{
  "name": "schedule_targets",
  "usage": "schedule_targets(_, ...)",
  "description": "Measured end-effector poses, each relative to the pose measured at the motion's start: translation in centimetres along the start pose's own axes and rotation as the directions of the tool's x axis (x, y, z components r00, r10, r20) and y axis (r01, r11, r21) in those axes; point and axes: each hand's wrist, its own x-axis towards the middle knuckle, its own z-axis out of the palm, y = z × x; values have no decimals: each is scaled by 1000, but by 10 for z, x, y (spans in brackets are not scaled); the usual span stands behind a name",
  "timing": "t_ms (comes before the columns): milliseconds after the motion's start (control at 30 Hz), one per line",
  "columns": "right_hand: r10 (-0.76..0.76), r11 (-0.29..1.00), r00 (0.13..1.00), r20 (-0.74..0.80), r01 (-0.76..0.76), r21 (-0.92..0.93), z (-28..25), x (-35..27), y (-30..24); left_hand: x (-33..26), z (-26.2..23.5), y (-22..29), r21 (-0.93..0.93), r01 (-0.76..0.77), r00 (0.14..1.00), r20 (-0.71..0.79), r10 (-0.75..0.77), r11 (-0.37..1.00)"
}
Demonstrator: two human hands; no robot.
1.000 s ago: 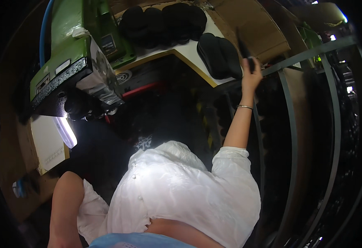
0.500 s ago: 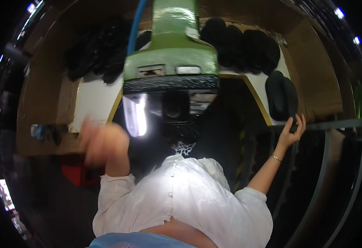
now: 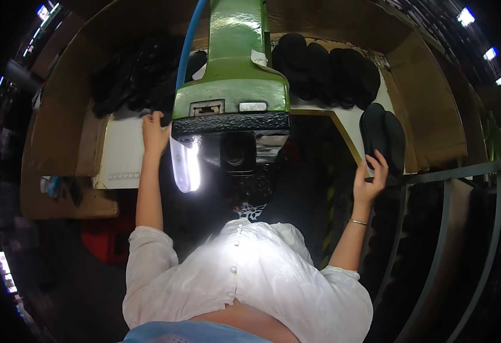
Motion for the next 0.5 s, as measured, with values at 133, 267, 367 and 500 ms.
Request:
schedule_targets(133, -95, 995, 988, 121, 90, 49, 29, -8, -19, -38, -1, 28, -33, -138, 977, -169, 130, 990)
schedule_targets(267, -91, 986, 955, 283, 45, 163, 49, -24, -33, -52, -32, 81, -178, -223, 954, -241, 177, 958)
schedule_targets(367, -66, 967, 902, 426, -47, 249, 62, -38, -46, -43, -3, 57, -280, -78, 983, -184, 26, 957)
schedule_targets(500, -172, 980, 807, 566, 80, 183, 76, -53, -53, -8, 0, 24, -164, -210, 965, -194, 178, 964)
